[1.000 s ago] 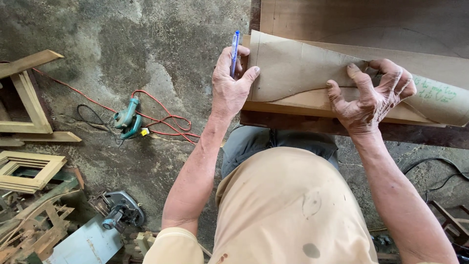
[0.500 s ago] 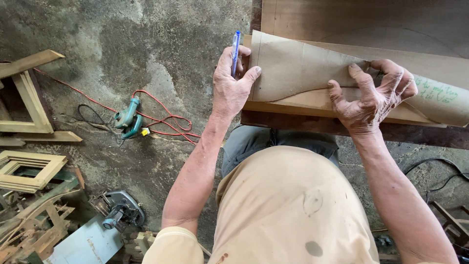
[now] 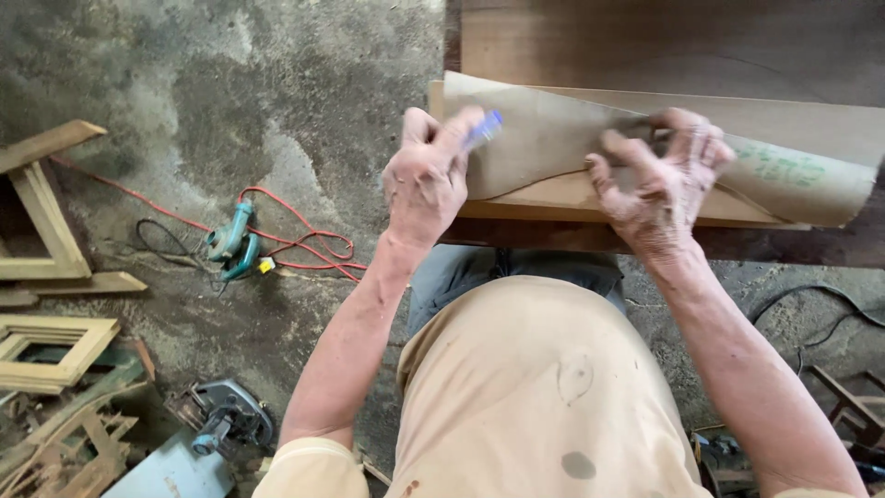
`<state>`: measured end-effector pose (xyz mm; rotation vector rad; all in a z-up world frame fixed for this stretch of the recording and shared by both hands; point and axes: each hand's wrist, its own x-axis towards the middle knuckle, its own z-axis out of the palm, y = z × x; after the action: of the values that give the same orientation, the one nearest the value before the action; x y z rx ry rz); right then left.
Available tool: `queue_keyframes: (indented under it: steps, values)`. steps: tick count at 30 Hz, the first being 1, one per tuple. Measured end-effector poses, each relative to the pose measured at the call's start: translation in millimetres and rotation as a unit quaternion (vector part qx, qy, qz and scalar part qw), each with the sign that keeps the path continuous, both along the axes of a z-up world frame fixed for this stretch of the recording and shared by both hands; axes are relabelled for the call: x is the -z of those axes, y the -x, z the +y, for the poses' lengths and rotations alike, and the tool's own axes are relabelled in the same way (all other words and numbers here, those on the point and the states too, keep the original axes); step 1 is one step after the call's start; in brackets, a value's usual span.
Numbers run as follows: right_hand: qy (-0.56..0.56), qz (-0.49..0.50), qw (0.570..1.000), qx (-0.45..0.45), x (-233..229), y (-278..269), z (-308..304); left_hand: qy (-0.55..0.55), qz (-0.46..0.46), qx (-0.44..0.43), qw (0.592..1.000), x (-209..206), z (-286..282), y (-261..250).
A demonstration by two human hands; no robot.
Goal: Measuring and marking wooden boards using a ruler, pen, and paper template for layout
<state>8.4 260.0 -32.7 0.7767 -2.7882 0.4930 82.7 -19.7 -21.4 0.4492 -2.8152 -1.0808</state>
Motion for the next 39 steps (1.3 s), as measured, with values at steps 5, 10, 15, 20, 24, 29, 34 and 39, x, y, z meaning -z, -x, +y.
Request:
queue_keyframes:
  steps: [5, 10, 15, 20, 24, 29, 34, 39]
  values:
    - [0.022, -0.047, 0.996, -0.069, -9, 14, 1, 0.152, 0.038, 0.096, 0.983, 10, 22, -3]
    - [-0.004, -0.154, 0.978, -0.143, -3, 49, 19, 0.157, 0.047, 0.119, 0.979, 3, 45, -4]
    - [-0.075, -0.277, 0.916, -0.281, -52, 92, 8, 0.186, 0.069, 0.074, 0.977, 5, 62, -7]
    - [-0.291, -0.109, 0.855, -0.414, -60, 117, 0, 0.139, 0.046, 0.038, 0.989, 8, 65, -10]
    - [-0.31, -0.053, 0.809, -0.497, -38, 125, 1, 0.133, 0.025, -0.014, 0.991, 10, 80, -12]
    - [-0.237, 0.013, 0.747, -0.62, 10, 125, -3, 0.103, 0.018, -0.112, 0.988, -2, 100, -13]
    - [-0.266, 0.0, 0.718, -0.643, -5, 123, -20, 0.041, 0.026, -0.242, 0.969, 10, 109, -29]
    - [-0.369, 0.1, 0.693, -0.611, -35, 104, -51, 0.03, 0.054, -0.312, 0.948, 32, 108, -51]
